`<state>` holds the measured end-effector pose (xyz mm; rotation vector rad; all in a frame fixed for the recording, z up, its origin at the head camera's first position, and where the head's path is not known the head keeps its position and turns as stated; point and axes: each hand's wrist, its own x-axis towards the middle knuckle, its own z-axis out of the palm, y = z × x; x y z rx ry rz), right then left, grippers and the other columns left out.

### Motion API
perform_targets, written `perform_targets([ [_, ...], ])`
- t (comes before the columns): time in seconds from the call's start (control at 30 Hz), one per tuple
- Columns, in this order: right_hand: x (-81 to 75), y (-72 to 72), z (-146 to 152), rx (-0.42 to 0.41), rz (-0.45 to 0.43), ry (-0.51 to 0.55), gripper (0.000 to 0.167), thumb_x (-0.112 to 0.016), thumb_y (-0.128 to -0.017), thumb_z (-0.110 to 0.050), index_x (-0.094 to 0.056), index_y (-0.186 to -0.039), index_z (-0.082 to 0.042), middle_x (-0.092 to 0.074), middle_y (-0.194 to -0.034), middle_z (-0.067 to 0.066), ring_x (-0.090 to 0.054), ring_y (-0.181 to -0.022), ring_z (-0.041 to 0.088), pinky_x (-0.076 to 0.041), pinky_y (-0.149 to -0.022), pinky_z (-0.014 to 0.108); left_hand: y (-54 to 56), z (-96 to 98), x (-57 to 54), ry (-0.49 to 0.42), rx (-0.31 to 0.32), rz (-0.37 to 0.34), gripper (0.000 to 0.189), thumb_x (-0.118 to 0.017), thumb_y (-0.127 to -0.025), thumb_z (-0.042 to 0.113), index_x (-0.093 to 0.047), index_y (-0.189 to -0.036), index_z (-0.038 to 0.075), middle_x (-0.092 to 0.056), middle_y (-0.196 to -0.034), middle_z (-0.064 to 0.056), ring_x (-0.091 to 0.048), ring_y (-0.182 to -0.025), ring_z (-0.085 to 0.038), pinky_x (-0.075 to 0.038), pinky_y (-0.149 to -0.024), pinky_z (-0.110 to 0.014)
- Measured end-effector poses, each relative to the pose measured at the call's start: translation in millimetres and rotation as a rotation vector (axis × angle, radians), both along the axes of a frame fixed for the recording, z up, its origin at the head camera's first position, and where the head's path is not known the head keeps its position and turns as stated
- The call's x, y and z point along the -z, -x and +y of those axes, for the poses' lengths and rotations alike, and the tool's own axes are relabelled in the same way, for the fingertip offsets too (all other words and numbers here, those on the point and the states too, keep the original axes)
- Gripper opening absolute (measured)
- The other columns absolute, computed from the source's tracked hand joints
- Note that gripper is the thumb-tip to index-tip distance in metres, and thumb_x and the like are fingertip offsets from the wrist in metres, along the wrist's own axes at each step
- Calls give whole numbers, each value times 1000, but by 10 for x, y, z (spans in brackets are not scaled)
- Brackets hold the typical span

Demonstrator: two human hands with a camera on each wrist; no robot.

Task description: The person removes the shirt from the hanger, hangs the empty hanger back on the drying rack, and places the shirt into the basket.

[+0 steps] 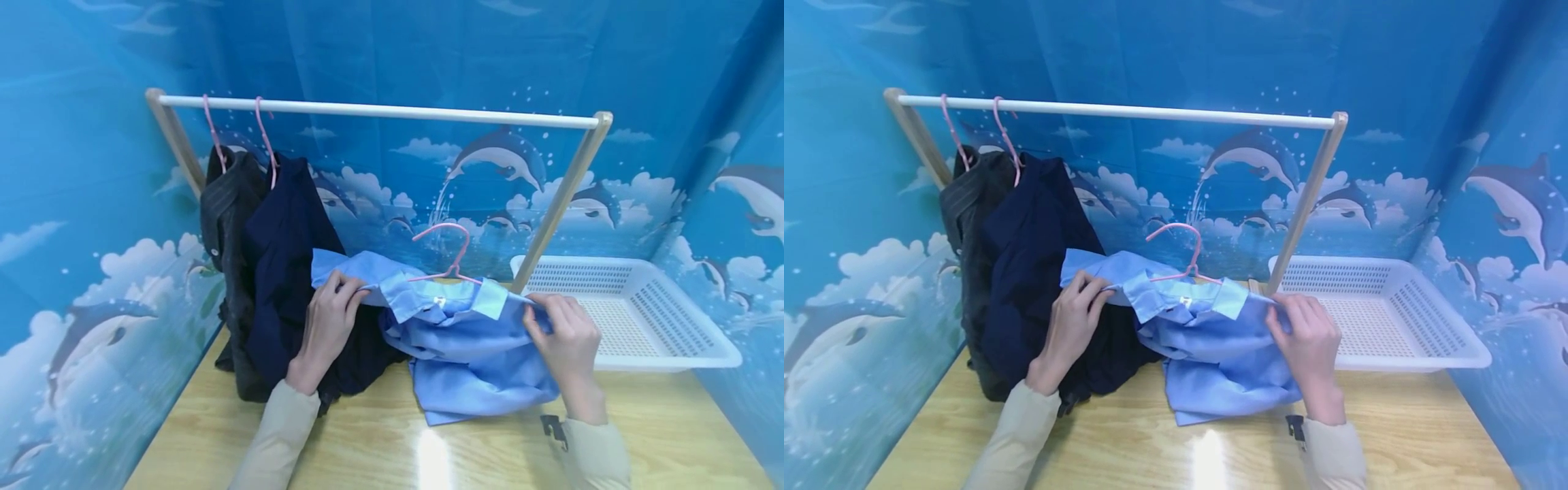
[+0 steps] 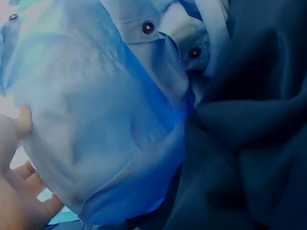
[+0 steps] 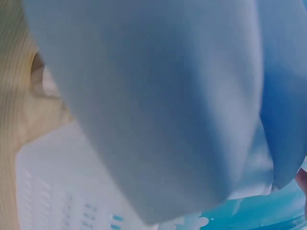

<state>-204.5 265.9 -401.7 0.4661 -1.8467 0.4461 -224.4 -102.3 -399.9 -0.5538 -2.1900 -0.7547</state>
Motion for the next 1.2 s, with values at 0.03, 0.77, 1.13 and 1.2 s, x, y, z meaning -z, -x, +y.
perform_targets([
  [0.03,-2,5,-5,13,20,-11,21,-62,-90,-17,-75,-93,-1,-73,-82,13,-67,-71,36,-51,-62,44,-11,3,-1,3,-7,-7,11,-66,-99,22,-71,-97,12,-52,-89,-5,-52,-67,-20,-44,-62,-34],
  [0.77,167,54,-7,-8,-24,-101,27,-65,-98,-29,-78,-95,-5,-71,-77,8,-64,-66,31,-48,-55,43,-168,-78,77,-37,-19,-115,11,-78,-91,25,-76,-90,14,-64,-85,2,-63,-67,-17,-47,-54,-28],
  [1.13,200,67,-146,-26,58,-122,31,-65,-100,-31,-76,-93,-3,-68,-76,9,-61,-61,31,-48,-53,44,-168,-117,97,-71,25,-99,10,-78,-90,24,-77,-91,14,-63,-84,3,-53,-58,-10,-39,-49,-23],
  [1.2,208,69,-182,-19,49,-116,30,-65,-100,-30,-76,-94,-3,-68,-77,9,-62,-63,32,-47,-54,45,-176,-107,84,-93,26,-98,11,-77,-91,24,-77,-91,13,-63,-84,3,-52,-56,-9,-38,-48,-23],
])
